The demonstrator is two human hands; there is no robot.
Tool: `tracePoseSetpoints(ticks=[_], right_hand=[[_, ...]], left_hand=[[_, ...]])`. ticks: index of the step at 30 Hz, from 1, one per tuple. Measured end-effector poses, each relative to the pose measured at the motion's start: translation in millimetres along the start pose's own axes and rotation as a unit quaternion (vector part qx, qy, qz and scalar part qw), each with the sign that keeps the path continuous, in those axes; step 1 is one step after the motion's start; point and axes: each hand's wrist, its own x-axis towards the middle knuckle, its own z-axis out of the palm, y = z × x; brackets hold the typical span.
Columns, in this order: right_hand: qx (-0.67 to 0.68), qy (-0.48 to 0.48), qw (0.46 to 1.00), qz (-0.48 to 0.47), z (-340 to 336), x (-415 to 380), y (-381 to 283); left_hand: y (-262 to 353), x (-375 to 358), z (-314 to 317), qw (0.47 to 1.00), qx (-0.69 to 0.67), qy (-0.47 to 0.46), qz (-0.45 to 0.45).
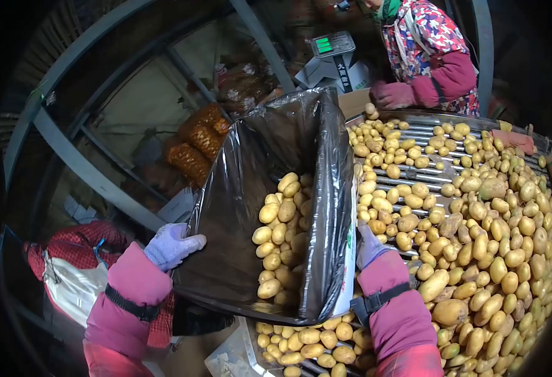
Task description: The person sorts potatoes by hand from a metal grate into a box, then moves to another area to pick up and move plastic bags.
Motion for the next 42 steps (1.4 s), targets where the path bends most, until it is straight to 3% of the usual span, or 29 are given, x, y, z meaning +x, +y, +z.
tracePoseSetpoints(ticks=[1, 4, 7, 8, 9, 11, 13, 16, 17, 18, 21, 23, 25, 26, 28, 29, 30, 31, 33, 35, 38, 42], right_hand=[[-0.038, 0.011, 0.999, -0.006, -2, -11, -1], [-0.147, 0.023, 0.988, -0.036, -6, -46, -8], [-0.238, 0.042, 0.969, -0.057, -8, -89, -15], [-0.27, 0.045, 0.96, -0.064, -6, -103, -18], [-0.3, 0.05, 0.95, -0.071, -3, -116, -22], [-0.354, 0.05, 0.931, -0.079, 6, -137, -23], [-0.399, 0.045, 0.912, -0.082, 15, -153, -21], [-0.442, 0.031, 0.893, -0.079, 27, -176, -6], [-0.436, 0.033, 0.897, -0.065, 10, -192, -13], [-0.443, 0.026, 0.894, -0.059, 14, -198, -8], [-0.458, -0.014, 0.888, -0.026, 24, -208, 2], [-0.47, -0.032, 0.882, -0.004, 34, -211, 9], [-0.467, -0.067, 0.882, 0.022, 32, -208, 19], [-0.461, -0.081, 0.883, 0.045, 26, -208, 23], [-0.456, -0.111, 0.878, 0.096, 14, -210, 37], [-0.453, -0.126, 0.873, 0.13, 0, -218, 43], [-0.453, -0.137, 0.866, 0.159, -11, -216, 54], [-0.475, -0.129, 0.85, 0.189, 34, -187, 149], [-0.464, -0.137, 0.839, 0.25, 18, -188, 188], [-0.452, -0.139, 0.826, 0.309, 0, -193, 229], [-0.425, -0.137, 0.808, 0.384, -28, -203, 290], [-0.384, -0.142, 0.797, 0.444, -58, -201, 368]], left_hand=[[-7, -8, 1, 1.0, -0.005, -0.002, -0.009], [-48, -28, 16, 0.985, -0.089, 0.053, 0.137], [-69, -71, 14, 0.964, 0.051, 0.084, 0.247], [-87, -76, 17, 0.837, 0.194, 0.184, 0.478], [-90, -96, 19, 0.921, 0.071, 0.109, 0.368], [-95, -126, 13, 0.965, -0.082, 0.046, 0.245], [-115, -145, 12, 0.977, -0.214, -0.001, 0.021], [-160, -182, 12, 0.975, -0.214, 0.047, 0.027], [-149, -215, 30, 0.97, -0.238, 0.042, 0.02], [-163, -232, 38, 0.963, -0.243, 0.096, 0.057], [-171, -294, 43, 0.964, -0.245, 0.1, -0.008], [-175, -334, 55, 0.938, -0.227, 0.253, -0.068], [-166, -356, 66, 0.929, -0.18, 0.3, -0.118], [-152, -379, 61, 0.945, -0.136, 0.246, -0.168], [-177, -423, 89, 0.919, -0.318, 0.203, -0.115], [-149, -449, 100, 0.906, -0.363, 0.169, -0.139], [-117, -468, 119, 0.885, -0.367, 0.227, -0.172], [-243, -412, 79, 0.86, -0.433, 0.194, -0.189], [-248, -420, 91, 0.841, -0.454, 0.18, -0.233], [-265, -424, 112, 0.768, -0.53, 0.198, -0.3], [-302, -431, 138, 0.79, -0.511, 0.104, -0.323], [-344, -432, 203, 0.82, -0.443, 0.062, -0.357]])
